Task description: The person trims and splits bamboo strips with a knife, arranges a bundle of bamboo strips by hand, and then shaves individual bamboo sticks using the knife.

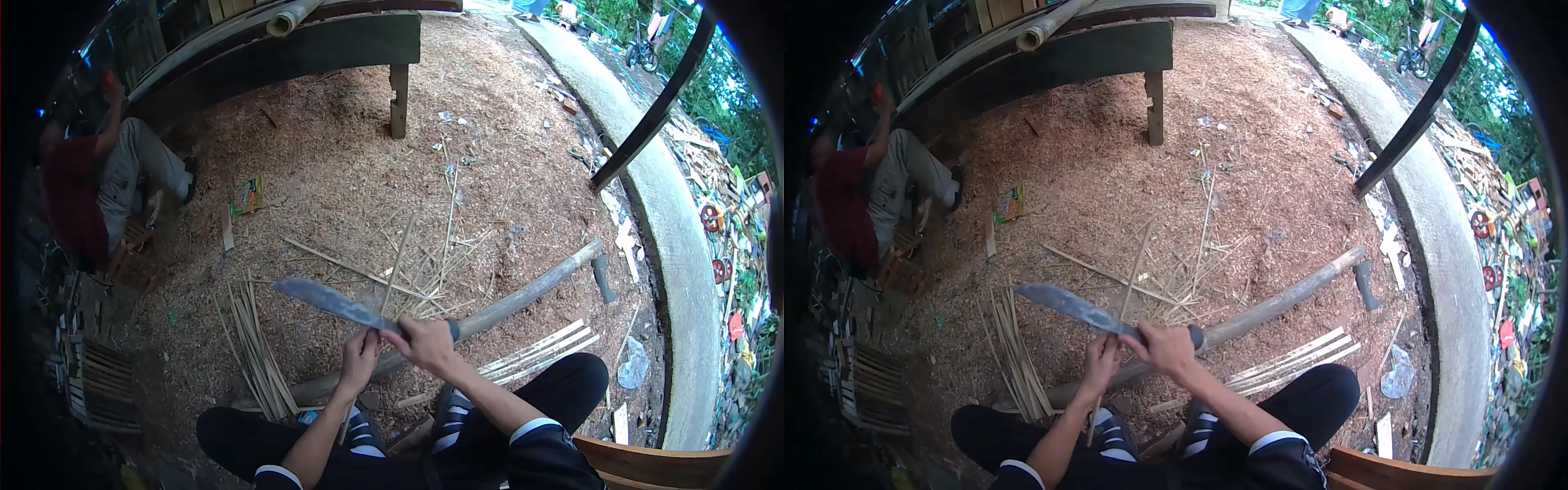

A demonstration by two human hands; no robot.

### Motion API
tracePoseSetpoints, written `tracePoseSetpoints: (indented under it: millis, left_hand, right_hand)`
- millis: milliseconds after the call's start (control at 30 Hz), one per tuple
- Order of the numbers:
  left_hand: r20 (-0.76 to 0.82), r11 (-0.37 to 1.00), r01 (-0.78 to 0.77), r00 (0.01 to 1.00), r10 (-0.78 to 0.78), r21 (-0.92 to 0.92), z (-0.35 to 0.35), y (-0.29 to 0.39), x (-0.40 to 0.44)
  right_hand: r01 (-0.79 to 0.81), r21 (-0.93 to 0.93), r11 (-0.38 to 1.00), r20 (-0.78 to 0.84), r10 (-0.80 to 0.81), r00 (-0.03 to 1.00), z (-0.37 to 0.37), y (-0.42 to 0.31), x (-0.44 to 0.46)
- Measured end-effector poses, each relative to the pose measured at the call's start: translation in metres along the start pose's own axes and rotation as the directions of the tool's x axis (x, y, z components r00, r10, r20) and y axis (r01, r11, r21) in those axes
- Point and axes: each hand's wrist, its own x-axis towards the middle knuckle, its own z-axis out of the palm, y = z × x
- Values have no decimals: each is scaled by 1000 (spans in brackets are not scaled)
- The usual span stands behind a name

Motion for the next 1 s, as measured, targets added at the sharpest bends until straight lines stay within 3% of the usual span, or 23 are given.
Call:
tracePoseSetpoints:
  millis: [33,100,133,167,200,267,300,367,667,900,1000]
  left_hand:
    - [-4,1000,1,1000,-1,0,-3,5,-5]
    - [-28,948,224,971,-236,-228,-10,12,-13]
    - [-27,949,222,972,-234,-224,-14,7,-12]
    - [-56,987,92,993,-100,-131,-20,-3,-11]
    - [-74,998,-43,996,40,-38,-25,-9,-10]
    - [-112,992,8,993,-23,-128,-29,5,-10]
    - [-144,973,56,986,-90,-224,-30,11,-8]
    - [-148,973,58,985,-92,-222,-30,9,-3]
    - [-63,984,59,995,-70,-167,-19,1,8]
    - [-30,998,50,998,-52,-36,-11,-9,5]
    - [-34,1000,17,999,-17,7,-6,-11,1]
  right_hand:
    - [-25,18,1000,-14,25,1000,-1,12,4]
    - [-279,-57,959,3,280,960,-10,45,20]
    - [-390,-24,921,-31,389,921,-17,67,27]
    - [-495,17,869,-61,495,867,-23,85,31]
    - [-494,21,869,-62,494,867,-30,93,30]
    - [-532,-94,842,-308,483,820,-38,101,28]
    - [-530,-99,842,-303,482,822,-39,95,30]
    - [-540,-4,842,-271,519,811,-39,80,32]
    - [-405,-3,914,-174,399,900,-32,32,32]
    - [-132,66,989,-37,134,990,-3,-8,5]
    - [-24,-91,996,98,33,995,4,-4,4]
